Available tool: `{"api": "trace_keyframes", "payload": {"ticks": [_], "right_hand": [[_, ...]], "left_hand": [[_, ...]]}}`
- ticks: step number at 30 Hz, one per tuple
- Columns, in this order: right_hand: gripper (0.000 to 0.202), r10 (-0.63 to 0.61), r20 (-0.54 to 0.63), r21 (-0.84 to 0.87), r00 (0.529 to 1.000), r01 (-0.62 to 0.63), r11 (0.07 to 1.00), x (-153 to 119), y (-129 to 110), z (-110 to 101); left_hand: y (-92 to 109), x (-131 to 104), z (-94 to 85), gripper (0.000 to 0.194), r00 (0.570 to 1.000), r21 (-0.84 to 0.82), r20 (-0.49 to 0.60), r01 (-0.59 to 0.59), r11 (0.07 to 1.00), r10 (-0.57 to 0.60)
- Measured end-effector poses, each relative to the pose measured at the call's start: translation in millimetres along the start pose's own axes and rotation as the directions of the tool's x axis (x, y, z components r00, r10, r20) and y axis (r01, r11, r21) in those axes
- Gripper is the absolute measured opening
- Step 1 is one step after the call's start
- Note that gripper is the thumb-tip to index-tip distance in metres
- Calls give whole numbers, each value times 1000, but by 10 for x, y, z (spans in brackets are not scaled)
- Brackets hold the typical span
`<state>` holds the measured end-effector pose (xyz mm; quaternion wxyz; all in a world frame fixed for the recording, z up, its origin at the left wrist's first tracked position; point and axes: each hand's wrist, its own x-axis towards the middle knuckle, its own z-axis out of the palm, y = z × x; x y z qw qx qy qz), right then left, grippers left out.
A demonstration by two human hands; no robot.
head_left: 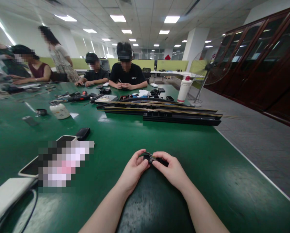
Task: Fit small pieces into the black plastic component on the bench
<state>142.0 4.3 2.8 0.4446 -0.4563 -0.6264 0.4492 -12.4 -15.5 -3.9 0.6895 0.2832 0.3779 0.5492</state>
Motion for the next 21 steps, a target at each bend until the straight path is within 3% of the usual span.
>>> {"api": "trace_keyframes", "payload": {"ticks": [14, 17, 21], "right_hand": [[16, -43, 26, -27, 999, 44, 999, -34, -36, 2], [18, -16, 24, -55, 1000, 17, 998, -31, -35, -3], [24, 8, 36, 32, 999, -9, 999, -21, -13, -12]], "left_hand": [[-33, 9, -12, 52, 1000, 82, 1, -30, 996, 30], [-21, 0, -4, 54, 1000, 65, 1, -20, 998, 20], [-5, -5, 2, 51, 1000, 1, -13, 6, 1000, -6]]}}
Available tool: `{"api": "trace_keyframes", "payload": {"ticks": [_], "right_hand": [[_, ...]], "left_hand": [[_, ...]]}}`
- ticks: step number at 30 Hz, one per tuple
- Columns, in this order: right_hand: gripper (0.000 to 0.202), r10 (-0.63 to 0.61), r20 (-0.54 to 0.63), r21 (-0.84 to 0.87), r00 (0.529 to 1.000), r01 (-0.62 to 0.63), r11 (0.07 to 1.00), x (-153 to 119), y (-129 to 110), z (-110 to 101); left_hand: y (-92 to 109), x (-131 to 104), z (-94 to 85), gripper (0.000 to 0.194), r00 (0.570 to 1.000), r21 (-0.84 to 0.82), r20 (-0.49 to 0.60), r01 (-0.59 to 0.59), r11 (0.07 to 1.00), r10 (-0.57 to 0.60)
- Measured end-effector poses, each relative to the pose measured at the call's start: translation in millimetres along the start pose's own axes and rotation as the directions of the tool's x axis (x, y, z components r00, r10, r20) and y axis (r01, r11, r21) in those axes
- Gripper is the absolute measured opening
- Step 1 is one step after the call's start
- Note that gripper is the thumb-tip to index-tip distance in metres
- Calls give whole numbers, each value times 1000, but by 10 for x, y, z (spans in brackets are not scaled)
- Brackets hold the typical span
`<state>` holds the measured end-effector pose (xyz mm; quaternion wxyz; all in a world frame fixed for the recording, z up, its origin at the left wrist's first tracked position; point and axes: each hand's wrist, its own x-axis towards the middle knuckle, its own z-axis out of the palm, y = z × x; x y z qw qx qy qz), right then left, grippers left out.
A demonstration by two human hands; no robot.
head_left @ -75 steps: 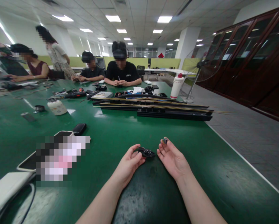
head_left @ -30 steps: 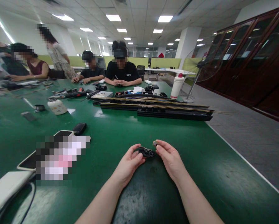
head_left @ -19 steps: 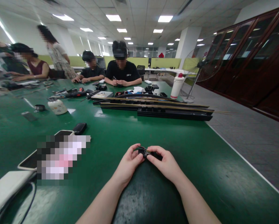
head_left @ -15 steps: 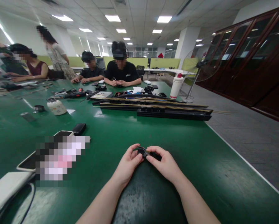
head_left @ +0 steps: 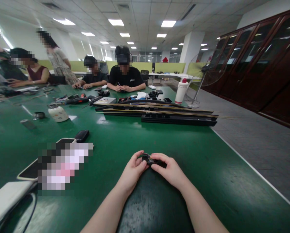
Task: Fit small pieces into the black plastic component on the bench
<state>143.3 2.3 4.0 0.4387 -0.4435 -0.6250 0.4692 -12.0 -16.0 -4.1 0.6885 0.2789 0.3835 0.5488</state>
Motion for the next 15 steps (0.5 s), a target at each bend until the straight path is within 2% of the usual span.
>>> {"api": "trace_keyframes", "payload": {"ticks": [4, 8, 15], "right_hand": [[34, 63, 34, 131, 997, -67, 989, 20, 21, -14], [36, 96, 27, 265, 995, -99, 959, 41, 45, -23], [34, 66, 12, 290, 998, -67, 955, 53, 82, -10]], "left_hand": [[-6, 12, -10, 47, 1000, -57, -3, 9, 998, -10], [-7, 19, -9, 43, 1000, -65, 0, 21, 998, -21], [69, 31, 34, 24, 996, -94, -54, 71, 993, -76]]}}
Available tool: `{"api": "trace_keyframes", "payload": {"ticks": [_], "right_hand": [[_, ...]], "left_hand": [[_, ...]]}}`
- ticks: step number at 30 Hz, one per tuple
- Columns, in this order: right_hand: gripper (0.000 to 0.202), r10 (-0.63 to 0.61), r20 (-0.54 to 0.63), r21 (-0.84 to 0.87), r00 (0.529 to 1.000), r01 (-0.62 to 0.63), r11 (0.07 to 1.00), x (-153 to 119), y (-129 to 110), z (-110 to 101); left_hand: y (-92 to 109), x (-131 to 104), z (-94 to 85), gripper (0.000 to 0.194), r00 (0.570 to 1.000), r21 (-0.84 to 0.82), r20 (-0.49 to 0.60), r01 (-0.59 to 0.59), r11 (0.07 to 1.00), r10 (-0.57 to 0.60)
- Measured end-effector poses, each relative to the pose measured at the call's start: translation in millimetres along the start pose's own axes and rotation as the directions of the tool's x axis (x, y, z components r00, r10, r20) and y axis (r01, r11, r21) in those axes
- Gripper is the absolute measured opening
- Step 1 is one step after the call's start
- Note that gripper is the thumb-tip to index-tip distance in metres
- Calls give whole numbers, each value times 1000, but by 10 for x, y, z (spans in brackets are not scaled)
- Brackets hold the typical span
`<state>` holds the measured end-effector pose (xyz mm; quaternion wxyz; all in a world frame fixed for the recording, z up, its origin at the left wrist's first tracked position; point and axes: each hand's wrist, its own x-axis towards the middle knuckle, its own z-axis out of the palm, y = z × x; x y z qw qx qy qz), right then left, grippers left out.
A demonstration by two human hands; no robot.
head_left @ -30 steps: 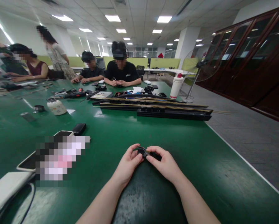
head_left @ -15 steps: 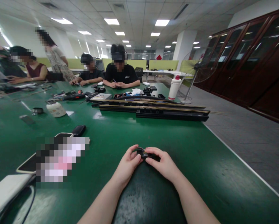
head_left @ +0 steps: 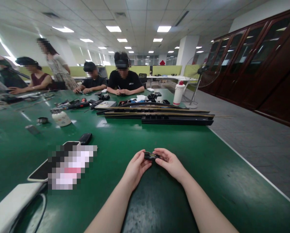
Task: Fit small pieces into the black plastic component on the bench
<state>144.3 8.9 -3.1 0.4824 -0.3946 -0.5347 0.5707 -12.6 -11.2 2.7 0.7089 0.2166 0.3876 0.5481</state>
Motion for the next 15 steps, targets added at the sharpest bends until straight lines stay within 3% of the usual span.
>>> {"api": "trace_keyframes", "payload": {"ticks": [4, 15], "right_hand": [[34, 4, -8, 14, 1000, -4, 1000, -11, -15, 19], [41, 17, 9, 40, 1000, -18, 999, -38, -34, 56]], "left_hand": [[8, -8, 27, 22, 1000, -42, 6, 18, 999, -18], [-25, 19, -21, 34, 973, -195, 186, 176, 965, -140]]}}
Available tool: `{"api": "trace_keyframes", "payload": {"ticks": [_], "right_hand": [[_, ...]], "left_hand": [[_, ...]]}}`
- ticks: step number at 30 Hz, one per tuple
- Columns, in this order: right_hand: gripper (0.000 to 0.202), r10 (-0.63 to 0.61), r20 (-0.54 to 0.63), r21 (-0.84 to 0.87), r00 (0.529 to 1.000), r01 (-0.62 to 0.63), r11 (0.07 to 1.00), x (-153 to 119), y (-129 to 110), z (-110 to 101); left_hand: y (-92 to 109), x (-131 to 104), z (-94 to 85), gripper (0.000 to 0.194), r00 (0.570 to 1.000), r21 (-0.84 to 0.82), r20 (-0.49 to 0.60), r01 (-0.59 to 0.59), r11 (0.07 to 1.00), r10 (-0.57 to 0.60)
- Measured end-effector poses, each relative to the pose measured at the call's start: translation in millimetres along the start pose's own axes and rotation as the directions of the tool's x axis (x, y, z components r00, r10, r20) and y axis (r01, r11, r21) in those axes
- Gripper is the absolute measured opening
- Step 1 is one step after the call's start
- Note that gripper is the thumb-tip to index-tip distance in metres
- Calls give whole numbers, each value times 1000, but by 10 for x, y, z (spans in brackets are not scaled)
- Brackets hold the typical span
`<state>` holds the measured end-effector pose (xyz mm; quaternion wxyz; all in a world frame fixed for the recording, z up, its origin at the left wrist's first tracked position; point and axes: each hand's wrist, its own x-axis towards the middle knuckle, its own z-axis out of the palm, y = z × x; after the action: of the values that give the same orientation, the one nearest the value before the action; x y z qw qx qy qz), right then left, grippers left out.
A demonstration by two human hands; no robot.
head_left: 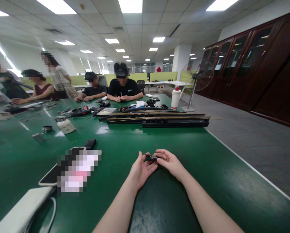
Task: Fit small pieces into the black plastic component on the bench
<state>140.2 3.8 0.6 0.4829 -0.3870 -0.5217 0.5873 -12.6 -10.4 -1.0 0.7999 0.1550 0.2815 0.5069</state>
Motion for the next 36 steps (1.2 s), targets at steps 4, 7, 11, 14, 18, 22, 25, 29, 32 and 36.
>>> {"api": "trace_keyframes", "payload": {"ticks": [4, 7, 11, 14, 18, 22, 25, 29, 32, 36], "right_hand": [[37, -52, 98, -19, 994, 55, 998, -19, 20, 49], [33, -77, 88, -111, 993, 86, 990, -37, 33, 82], [30, -99, 73, -187, 992, 112, 976, -87, 9, 122], [29, -118, 86, -211, 989, 134, 968, -134, -24, 155], [25, -143, 87, -269, 986, 162, 949, -172, -44, 187], [23, -183, 103, -352, 978, 208, 913, -186, -43, 191], [24, -188, 103, -433, 977, 214, 876, -193, -50, 187], [23, -194, 95, -489, 976, 215, 845, -199, -73, 187], [24, -211, 84, -504, 974, 225, 834, -198, -83, 183], [27, -209, 69, -554, 976, 212, 805, -195, -66, 174]], "left_hand": [[5, -10, -13, 44, 988, -103, 105, 123, 987, -112], [9, -25, -13, 43, 982, -173, 156, 131, 976, -104], [16, -44, -11, 40, 975, -215, 178, 172, 961, -134], [13, -52, -8, 42, 975, -214, 173, 176, 961, -140], [6, -49, -18, 38, 977, -205, 164, 167, 964, -134], [-4, -18, -52, 36, 982, -208, 132, 160, 965, -134], [-18, 7, -70, 34, 993, -221, 87, 99, 970, -81], [-27, 5, -60, 32, 993, -212, 92, 97, 972, -79], [-24, -10, -49, 30, 993, -219, 81, 102, 970, -86], [-14, -18, -60, 30, 991, -239, 103, 109, 965, -86]]}}
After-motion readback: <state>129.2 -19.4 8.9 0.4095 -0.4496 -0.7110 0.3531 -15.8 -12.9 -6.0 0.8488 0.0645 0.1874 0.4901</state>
